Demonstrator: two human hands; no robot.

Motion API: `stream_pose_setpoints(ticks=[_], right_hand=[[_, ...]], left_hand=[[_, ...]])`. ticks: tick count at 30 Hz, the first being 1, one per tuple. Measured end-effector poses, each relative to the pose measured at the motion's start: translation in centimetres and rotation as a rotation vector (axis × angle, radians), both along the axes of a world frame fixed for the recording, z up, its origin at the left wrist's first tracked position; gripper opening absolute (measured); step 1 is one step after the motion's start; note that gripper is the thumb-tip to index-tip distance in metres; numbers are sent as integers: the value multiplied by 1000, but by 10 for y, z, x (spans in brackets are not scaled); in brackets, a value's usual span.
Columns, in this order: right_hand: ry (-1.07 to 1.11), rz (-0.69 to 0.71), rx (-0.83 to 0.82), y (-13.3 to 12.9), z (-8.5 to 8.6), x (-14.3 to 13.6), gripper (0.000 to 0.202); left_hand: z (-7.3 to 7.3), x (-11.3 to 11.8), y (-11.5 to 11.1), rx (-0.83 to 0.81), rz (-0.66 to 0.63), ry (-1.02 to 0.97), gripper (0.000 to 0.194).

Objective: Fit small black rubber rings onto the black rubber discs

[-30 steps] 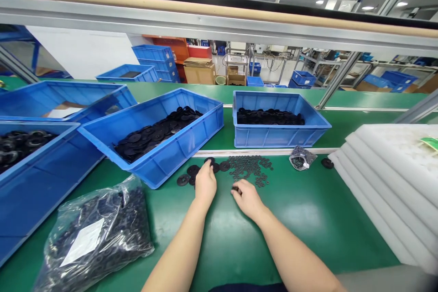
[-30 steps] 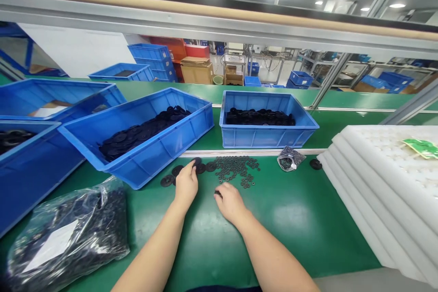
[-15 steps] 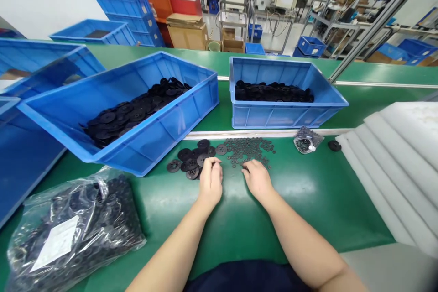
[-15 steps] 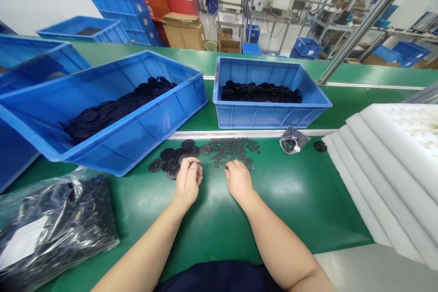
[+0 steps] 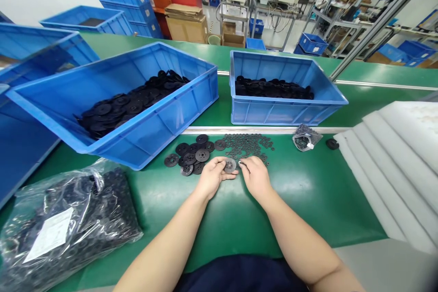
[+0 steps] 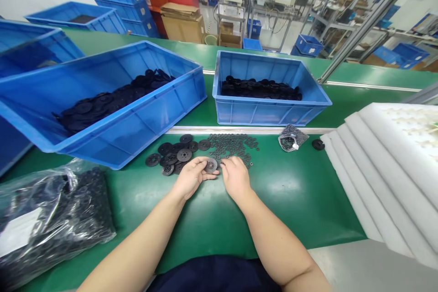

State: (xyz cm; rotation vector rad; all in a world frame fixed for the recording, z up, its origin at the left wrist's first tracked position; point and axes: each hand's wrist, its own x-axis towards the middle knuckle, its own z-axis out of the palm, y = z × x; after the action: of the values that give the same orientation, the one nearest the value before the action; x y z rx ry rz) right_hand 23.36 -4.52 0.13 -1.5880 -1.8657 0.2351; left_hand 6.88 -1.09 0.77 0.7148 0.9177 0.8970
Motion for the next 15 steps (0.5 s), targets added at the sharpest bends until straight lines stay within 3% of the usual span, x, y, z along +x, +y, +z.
stream_pose_setpoints(ticks=[5, 15], right_hand=[[34, 106, 31, -5, -1, -13, 27], [-41, 83, 14, -5, -3, -15, 33]], left_hand=[[0, 3, -4, 16, -25, -20, 39], [-3, 6, -6, 2, 15, -5, 44]])
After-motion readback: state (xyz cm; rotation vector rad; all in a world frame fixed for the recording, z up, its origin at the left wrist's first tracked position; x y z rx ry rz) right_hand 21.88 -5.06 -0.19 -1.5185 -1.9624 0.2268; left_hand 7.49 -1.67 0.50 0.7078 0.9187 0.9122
